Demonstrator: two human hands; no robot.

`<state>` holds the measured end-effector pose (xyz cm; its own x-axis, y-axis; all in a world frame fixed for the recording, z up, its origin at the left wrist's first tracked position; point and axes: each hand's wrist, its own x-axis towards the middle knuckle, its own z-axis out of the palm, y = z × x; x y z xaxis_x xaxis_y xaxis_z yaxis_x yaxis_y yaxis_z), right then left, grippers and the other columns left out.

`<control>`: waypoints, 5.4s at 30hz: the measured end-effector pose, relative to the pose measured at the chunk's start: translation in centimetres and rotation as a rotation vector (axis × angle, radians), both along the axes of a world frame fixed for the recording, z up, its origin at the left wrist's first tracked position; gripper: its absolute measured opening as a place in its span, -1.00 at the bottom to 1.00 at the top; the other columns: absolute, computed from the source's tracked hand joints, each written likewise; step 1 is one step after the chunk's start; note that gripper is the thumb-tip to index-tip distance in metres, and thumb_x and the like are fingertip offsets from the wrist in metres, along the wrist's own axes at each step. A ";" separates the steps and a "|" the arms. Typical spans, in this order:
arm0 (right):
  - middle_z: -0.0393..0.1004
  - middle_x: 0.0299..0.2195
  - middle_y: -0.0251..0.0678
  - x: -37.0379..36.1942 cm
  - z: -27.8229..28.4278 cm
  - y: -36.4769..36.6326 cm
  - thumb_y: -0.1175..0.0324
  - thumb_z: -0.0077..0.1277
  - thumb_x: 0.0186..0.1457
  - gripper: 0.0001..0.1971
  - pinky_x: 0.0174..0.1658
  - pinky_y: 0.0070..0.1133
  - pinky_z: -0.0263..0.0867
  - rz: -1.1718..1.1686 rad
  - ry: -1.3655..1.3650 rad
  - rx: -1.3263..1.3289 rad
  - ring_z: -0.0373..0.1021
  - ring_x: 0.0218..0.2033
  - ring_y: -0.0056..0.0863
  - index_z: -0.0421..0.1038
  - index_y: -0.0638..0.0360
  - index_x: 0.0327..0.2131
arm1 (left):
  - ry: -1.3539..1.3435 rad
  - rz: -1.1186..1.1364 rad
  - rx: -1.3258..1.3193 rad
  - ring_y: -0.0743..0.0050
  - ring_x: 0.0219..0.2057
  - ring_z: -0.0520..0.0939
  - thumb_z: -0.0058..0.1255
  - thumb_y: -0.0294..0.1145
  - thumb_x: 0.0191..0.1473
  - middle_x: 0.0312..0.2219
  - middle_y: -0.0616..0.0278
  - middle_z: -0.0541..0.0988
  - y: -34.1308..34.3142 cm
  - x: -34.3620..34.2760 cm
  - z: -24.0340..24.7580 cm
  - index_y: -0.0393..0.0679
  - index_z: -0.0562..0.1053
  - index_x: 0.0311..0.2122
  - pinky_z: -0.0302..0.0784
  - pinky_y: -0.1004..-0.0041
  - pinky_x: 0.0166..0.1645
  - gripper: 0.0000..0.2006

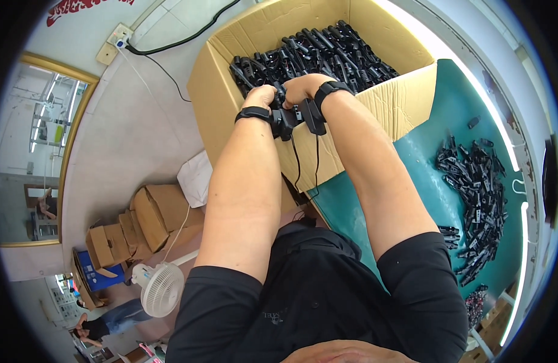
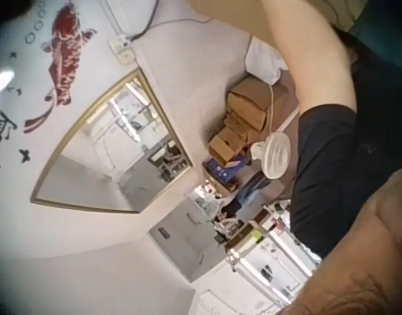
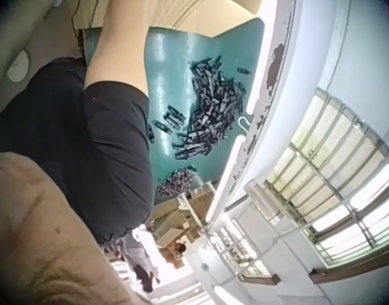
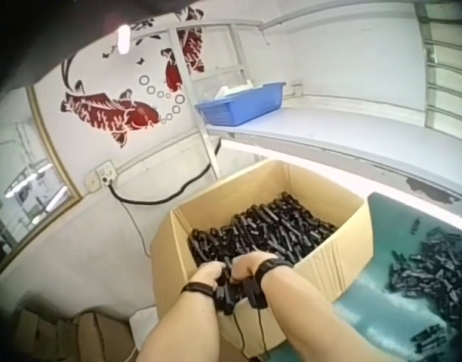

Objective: The person moves plastic housings from a box to the table, then picks up a housing and a wire assembly to insert the wire into the housing. They fit a cap onto the end, press the components together, and place the assembled unit onto the table.

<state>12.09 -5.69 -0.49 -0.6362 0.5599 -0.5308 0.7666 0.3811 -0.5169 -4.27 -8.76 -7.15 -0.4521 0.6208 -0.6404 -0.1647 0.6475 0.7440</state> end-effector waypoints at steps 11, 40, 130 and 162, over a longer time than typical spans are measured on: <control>0.65 -0.28 -0.11 3.6 2.8 -2.3 0.25 0.06 0.26 -0.60 -0.13 -0.44 0.51 -0.537 0.876 0.491 0.59 -0.24 -0.32 0.53 0.38 0.02 | 1.283 -1.069 -0.002 -0.04 0.08 0.64 0.05 -0.05 0.18 0.09 -0.09 0.61 3.6 -3.9 -0.8 -0.26 0.59 0.06 0.44 0.21 0.23 -0.49; 0.59 -0.15 -0.13 49.3 -24.9 -51.3 0.13 0.36 0.04 -0.08 0.05 -0.35 0.42 -2.402 -0.306 0.550 0.53 -0.12 -0.19 0.11 0.28 0.38 | 0.046 -1.795 0.668 0.16 0.06 0.64 0.29 -0.22 0.15 0.04 -0.03 0.62 -18.9 52.1 -6.7 -0.27 0.48 0.17 0.55 0.28 0.16 -0.46; 0.62 -0.24 0.03 7.7 7.4 -0.4 0.27 0.10 0.05 -0.56 -0.11 -0.30 0.52 -0.839 0.985 0.894 0.59 -0.20 -0.01 0.51 0.37 -0.04 | 0.552 -0.764 1.237 0.31 0.14 0.46 -0.11 -0.28 0.38 0.17 0.05 0.42 4.2 3.9 13.2 -0.33 0.30 0.28 0.43 0.29 0.19 -0.53; 0.60 -0.07 -0.19 34.7 -16.7 -71.9 0.43 0.06 0.36 -0.66 0.00 -0.55 0.50 -2.290 0.686 0.510 0.54 -0.08 -0.49 0.45 0.39 0.13 | -0.148 -1.904 0.448 0.35 -0.05 0.66 0.16 -0.17 0.29 -0.09 0.10 0.67 -32.2 39.2 -8.5 -0.28 0.52 0.10 0.57 0.35 0.07 -0.58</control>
